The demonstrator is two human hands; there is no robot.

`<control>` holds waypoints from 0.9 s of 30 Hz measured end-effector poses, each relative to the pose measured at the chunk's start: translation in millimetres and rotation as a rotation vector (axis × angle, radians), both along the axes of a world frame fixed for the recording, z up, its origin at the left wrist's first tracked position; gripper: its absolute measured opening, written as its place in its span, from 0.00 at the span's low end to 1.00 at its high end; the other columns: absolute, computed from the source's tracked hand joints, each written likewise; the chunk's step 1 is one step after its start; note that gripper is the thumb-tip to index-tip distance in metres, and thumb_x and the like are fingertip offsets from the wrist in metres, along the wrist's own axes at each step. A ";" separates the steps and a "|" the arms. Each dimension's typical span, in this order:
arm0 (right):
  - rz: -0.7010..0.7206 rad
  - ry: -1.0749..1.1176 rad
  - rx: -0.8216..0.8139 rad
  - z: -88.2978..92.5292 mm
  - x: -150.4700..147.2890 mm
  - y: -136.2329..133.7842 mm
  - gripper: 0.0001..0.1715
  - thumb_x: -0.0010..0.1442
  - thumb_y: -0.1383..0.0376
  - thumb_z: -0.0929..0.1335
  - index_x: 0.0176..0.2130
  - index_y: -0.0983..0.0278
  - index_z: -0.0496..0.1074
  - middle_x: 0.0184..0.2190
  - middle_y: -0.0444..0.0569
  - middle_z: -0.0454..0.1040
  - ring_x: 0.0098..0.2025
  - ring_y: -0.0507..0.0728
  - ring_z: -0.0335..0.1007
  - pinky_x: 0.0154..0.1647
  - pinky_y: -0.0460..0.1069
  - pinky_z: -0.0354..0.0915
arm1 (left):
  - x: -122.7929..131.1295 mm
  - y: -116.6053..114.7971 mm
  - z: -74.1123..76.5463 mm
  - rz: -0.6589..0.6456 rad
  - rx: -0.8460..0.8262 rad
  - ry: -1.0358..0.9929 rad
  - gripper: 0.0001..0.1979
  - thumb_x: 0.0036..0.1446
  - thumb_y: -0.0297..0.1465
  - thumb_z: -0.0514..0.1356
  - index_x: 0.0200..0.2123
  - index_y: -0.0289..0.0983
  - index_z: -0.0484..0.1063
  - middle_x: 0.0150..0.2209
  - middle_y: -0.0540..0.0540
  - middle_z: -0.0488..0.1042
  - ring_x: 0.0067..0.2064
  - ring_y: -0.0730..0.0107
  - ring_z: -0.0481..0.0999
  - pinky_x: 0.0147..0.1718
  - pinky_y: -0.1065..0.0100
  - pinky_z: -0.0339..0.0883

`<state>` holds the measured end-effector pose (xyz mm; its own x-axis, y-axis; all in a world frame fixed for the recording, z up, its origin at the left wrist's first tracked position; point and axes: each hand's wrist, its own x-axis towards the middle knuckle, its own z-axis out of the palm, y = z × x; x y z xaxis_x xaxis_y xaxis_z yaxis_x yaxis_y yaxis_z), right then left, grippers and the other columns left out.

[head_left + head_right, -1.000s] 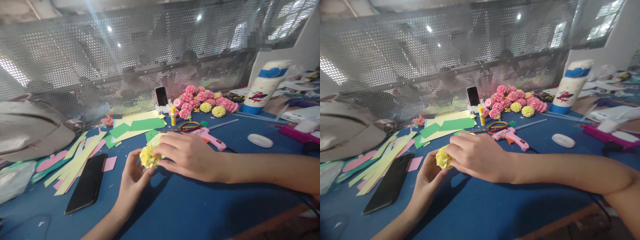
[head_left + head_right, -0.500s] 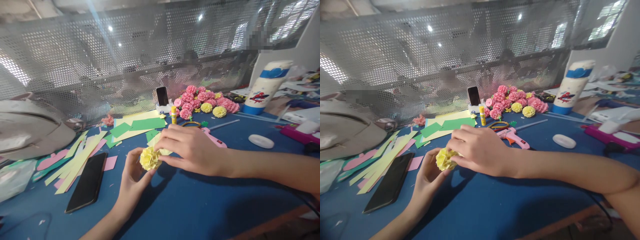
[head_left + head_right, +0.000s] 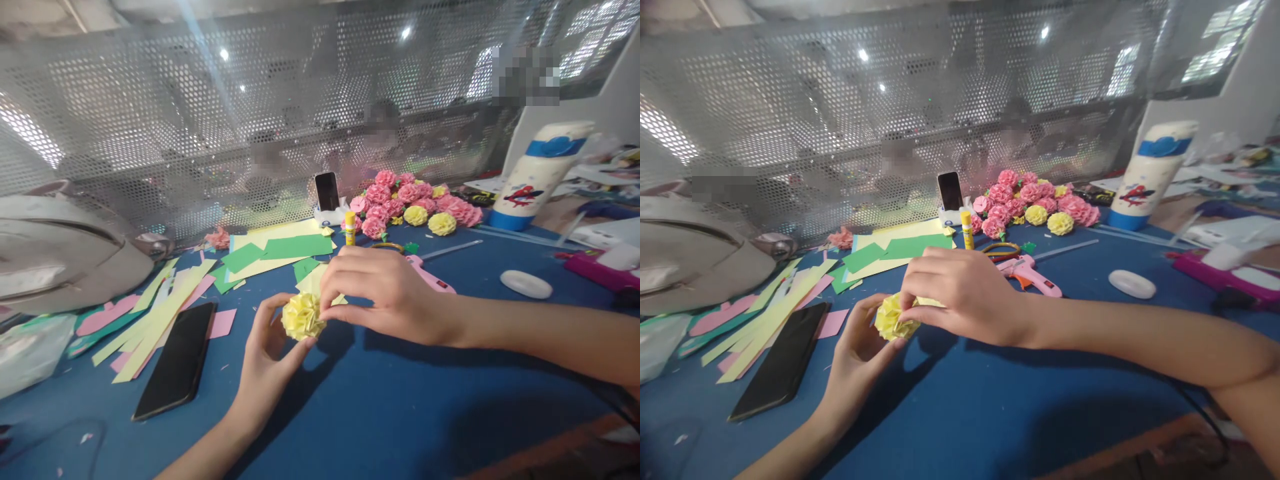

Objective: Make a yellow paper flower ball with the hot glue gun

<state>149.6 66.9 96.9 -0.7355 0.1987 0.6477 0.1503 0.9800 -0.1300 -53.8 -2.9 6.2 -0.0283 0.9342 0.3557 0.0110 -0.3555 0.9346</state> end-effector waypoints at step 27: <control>-0.137 -0.160 0.148 -7.2 -3.5 6.6 0.10 0.67 0.66 0.65 0.35 0.67 0.74 0.36 0.49 0.72 0.38 0.54 0.64 0.39 0.49 0.60 | 2.4 3.1 -2.2 -0.005 -0.024 0.023 0.26 0.53 0.30 0.68 0.54 0.43 0.64 0.55 0.44 0.68 0.56 0.62 0.70 0.56 0.62 0.65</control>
